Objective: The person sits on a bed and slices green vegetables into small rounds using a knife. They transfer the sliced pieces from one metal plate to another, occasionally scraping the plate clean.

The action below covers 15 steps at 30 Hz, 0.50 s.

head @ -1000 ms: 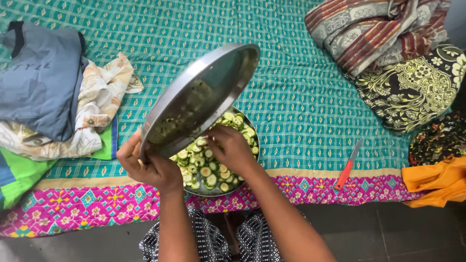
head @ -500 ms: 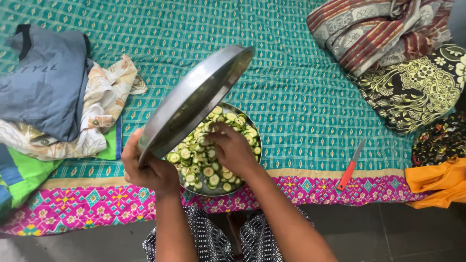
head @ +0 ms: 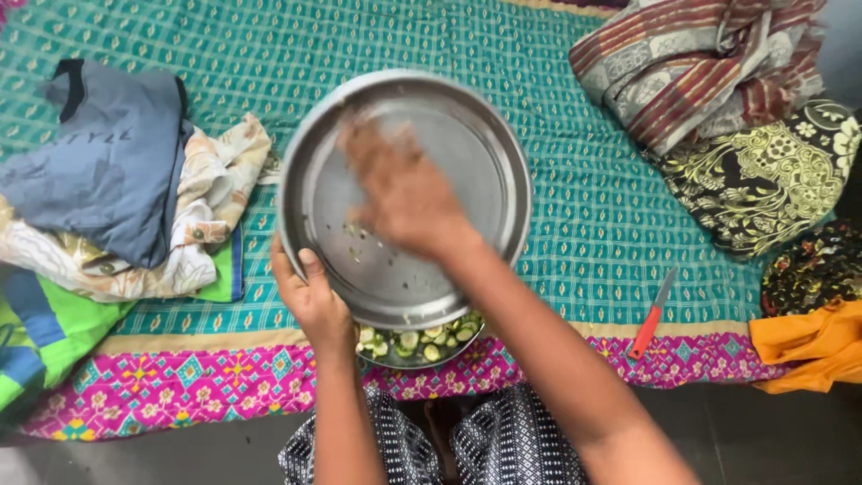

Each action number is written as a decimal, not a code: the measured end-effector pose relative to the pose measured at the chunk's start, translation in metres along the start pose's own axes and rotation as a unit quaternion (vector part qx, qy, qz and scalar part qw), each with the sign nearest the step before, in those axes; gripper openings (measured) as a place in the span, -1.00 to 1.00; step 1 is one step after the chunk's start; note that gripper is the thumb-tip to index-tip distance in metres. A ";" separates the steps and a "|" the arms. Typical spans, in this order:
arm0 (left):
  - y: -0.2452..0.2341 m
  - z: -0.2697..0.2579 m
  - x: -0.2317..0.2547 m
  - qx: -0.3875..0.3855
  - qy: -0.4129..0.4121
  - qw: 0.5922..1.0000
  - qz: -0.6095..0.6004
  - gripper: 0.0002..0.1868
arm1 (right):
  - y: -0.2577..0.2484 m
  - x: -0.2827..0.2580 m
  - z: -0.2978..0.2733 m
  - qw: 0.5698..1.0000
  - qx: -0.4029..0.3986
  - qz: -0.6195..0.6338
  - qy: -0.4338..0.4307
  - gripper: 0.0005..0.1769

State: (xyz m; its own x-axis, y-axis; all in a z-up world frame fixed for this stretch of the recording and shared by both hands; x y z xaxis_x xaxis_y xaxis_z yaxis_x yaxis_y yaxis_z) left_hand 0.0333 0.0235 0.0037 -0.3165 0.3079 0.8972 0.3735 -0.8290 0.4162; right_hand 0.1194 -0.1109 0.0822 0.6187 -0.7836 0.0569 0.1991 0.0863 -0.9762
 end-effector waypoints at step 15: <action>0.017 -0.004 -0.011 -0.024 -0.030 0.999 0.012 -0.53 | -0.003 0.021 -0.037 0.996 0.051 0.039 0.056 -0.06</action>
State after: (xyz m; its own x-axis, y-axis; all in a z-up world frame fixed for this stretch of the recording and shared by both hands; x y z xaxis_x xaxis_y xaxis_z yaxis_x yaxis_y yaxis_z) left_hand 0.0400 0.0046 0.0000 -0.2536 0.3140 0.9149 0.3369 -0.8580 0.3878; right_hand 0.1033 -0.1502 0.0790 0.5473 -0.8356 -0.0479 0.2341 0.2077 -0.9498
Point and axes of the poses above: each hand's wrist, its own z-axis towards the middle knuckle, its own y-axis out of the palm, x = y × z, the point moved 5 cm from there along z, towards the middle knuckle, and after that the axes turned 1 degree about -y, right-handed, at the moved point
